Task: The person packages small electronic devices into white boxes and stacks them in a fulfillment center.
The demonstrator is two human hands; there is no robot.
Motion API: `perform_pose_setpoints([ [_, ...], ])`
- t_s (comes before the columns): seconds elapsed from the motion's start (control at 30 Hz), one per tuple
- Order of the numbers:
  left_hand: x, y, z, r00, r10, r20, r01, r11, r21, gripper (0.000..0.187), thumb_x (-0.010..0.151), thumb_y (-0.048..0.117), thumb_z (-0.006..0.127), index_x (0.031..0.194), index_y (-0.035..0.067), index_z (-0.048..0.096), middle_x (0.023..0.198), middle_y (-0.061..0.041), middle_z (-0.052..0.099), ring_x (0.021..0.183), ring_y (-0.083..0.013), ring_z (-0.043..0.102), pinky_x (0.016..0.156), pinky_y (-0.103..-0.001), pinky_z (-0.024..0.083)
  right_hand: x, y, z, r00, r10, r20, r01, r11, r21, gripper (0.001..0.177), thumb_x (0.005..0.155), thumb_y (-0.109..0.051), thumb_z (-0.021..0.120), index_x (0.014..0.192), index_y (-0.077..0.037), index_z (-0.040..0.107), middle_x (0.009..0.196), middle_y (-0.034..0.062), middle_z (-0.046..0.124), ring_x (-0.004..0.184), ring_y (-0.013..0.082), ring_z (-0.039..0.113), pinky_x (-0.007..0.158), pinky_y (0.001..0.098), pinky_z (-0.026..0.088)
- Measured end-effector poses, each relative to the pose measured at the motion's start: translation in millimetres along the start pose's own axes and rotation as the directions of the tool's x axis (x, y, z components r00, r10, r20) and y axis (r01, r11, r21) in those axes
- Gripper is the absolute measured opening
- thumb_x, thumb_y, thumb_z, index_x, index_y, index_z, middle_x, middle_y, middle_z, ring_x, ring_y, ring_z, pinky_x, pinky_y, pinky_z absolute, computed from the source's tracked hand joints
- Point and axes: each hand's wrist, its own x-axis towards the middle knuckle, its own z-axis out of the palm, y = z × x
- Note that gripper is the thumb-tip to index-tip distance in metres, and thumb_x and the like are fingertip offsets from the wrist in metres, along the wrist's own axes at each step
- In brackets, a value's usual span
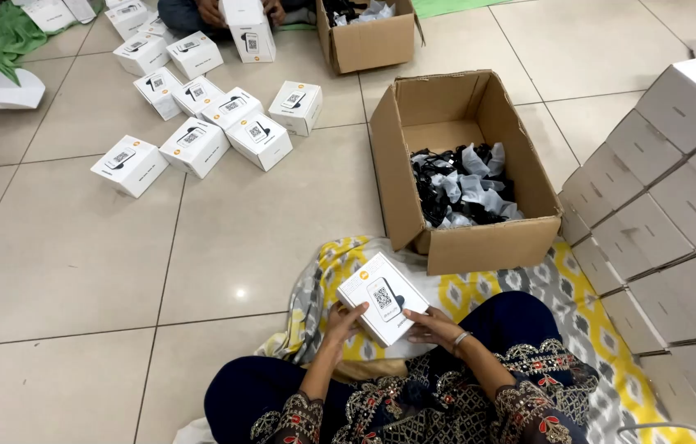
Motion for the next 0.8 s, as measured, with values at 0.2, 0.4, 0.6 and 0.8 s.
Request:
perform_pose_setpoints([
  [0.2, -23.1, 23.9, -3.2, 0.986, 0.096, -0.135, -0.093, 0.995, 0.029, 0.110, 0.068, 0.043, 0.088, 0.157, 0.013, 0.031, 0.141, -0.014, 0.059, 0.132, -0.0279, 0.059, 0.112, -0.046, 0.050, 25.5, 18.6, 5.3, 0.968, -0.015, -0.249, -0.031, 0.984, -0.178, 0.074, 0.081, -0.053, 0.079, 0.121, 0.006, 0.057, 0.089, 0.0127, 0.065, 0.068, 0.0180, 0.067, 0.066, 0.0308, 0.060],
  [0.4, -8.2, 18.1, -20.6, 0.966, 0.037, -0.258, -0.094, 0.973, -0.212, 0.104, 0.075, 0.051, 0.079, 0.161, 0.021, 0.028, 0.151, -0.010, 0.050, 0.137, -0.0276, 0.049, 0.115, -0.048, 0.041, 32.9, 40.8, -11.9, 0.997, -0.067, -0.041, 0.076, 0.943, 0.324, 0.046, 0.086, -0.036, 0.083, 0.105, 0.000, 0.062, 0.075, 0.0002, 0.062, 0.057, 0.0086, 0.054, 0.052, 0.0215, 0.046],
  [0.6, 1.0, 12.5, -19.6, 0.970, 0.044, -0.238, -0.082, 0.985, -0.152, 0.084, 0.088, 0.046, 0.071, 0.159, 0.018, 0.037, 0.157, -0.008, 0.049, 0.143, -0.0267, 0.047, 0.119, -0.047, 0.037, -22.2, 15.8, 25.0, 0.996, -0.083, 0.044, 0.039, 0.793, 0.608, 0.027, 0.087, -0.017, 0.076, 0.105, -0.003, 0.062, 0.087, 0.0058, 0.071, 0.069, 0.0108, 0.064, 0.064, 0.0228, 0.055],
  [0.8, 0.5, 8.0, -14.4, 0.987, 0.041, -0.155, -0.049, 0.998, -0.044, 0.070, 0.098, 0.042, 0.056, 0.161, 0.023, 0.031, 0.157, -0.009, 0.045, 0.136, -0.0302, 0.056, 0.111, -0.050, 0.050, -43.1, -15.4, 40.3, 0.977, -0.207, 0.047, 0.133, 0.770, 0.624, 0.027, 0.092, -0.008, 0.070, 0.112, 0.006, 0.057, 0.097, 0.0150, 0.070, 0.079, 0.0179, 0.070, 0.081, 0.0303, 0.063],
])
